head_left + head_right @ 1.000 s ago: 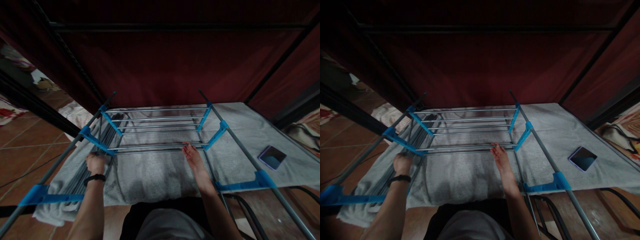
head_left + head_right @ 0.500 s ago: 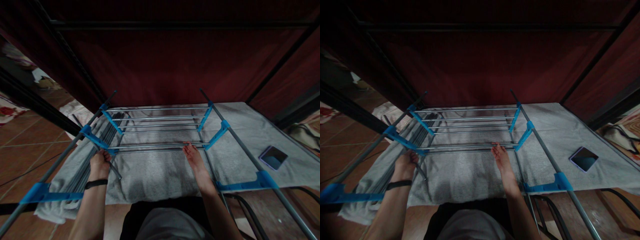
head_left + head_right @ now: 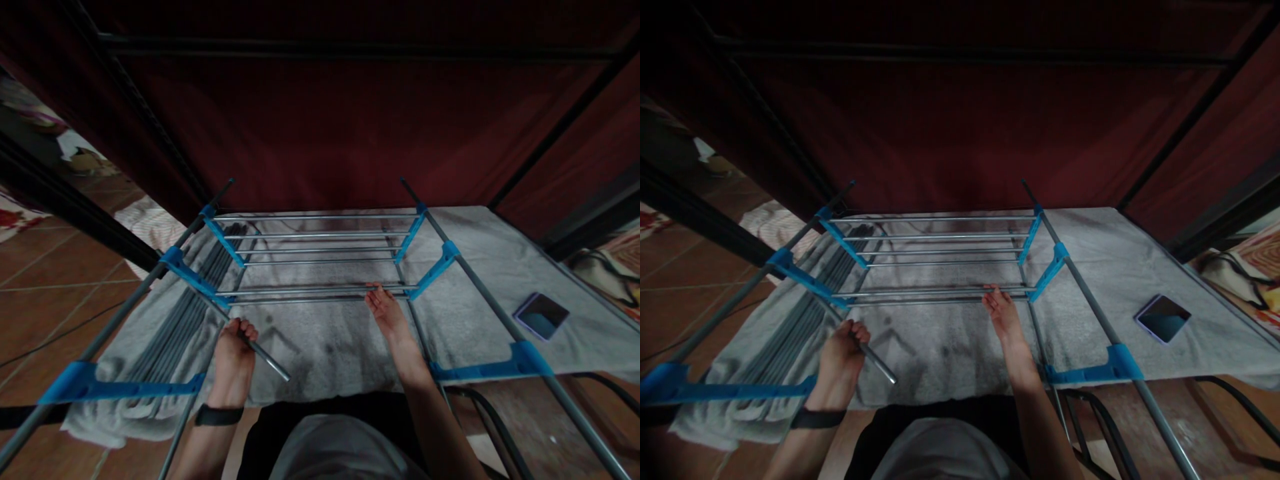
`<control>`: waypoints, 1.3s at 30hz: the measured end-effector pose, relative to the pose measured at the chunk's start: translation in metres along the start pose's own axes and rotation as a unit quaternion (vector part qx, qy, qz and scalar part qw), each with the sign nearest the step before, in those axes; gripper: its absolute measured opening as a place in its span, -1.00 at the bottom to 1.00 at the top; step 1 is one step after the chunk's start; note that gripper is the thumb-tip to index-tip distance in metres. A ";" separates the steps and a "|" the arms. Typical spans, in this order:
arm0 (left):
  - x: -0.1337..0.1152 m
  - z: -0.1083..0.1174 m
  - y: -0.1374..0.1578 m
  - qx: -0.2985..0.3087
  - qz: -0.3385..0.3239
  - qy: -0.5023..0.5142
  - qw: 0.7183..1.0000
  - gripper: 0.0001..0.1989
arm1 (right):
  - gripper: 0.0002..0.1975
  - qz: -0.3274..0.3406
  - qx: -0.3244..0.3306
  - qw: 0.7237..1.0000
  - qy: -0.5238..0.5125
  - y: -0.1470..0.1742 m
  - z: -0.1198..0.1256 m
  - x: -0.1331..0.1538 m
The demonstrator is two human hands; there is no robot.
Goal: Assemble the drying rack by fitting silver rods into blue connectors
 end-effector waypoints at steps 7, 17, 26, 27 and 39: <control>0.055 -0.013 0.082 0.013 0.140 0.006 0.990 -0.79 | -0.81 -0.001 0.010 1.000 0.017 0.002 -0.003 0.003; 0.111 -0.053 0.157 0.185 0.228 0.029 0.956 -0.64 | -0.76 -0.035 0.024 0.997 0.058 0.016 0.016 0.008; 0.127 -0.083 0.176 0.190 0.242 0.059 0.950 -0.63 | -0.78 -0.039 -0.018 0.996 0.076 0.025 0.051 0.000; 0.128 -0.086 0.175 0.187 0.238 0.065 0.951 -0.63 | -0.75 -0.038 -0.020 0.996 0.080 0.028 0.054 0.000; 0.146 -0.100 0.150 0.154 0.205 0.089 0.962 -0.66 | -0.55 -0.066 0.055 0.992 0.094 0.048 0.067 -0.011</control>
Point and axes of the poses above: each hand's wrist, its own y-axis away from the middle knuckle, its own z-axis out of the back of the hand, x = y × z, the point moved 6 cm from there along -y, towards the middle knuckle, and after that the axes turned 14 degrees about -z, right-handed, at the moved point
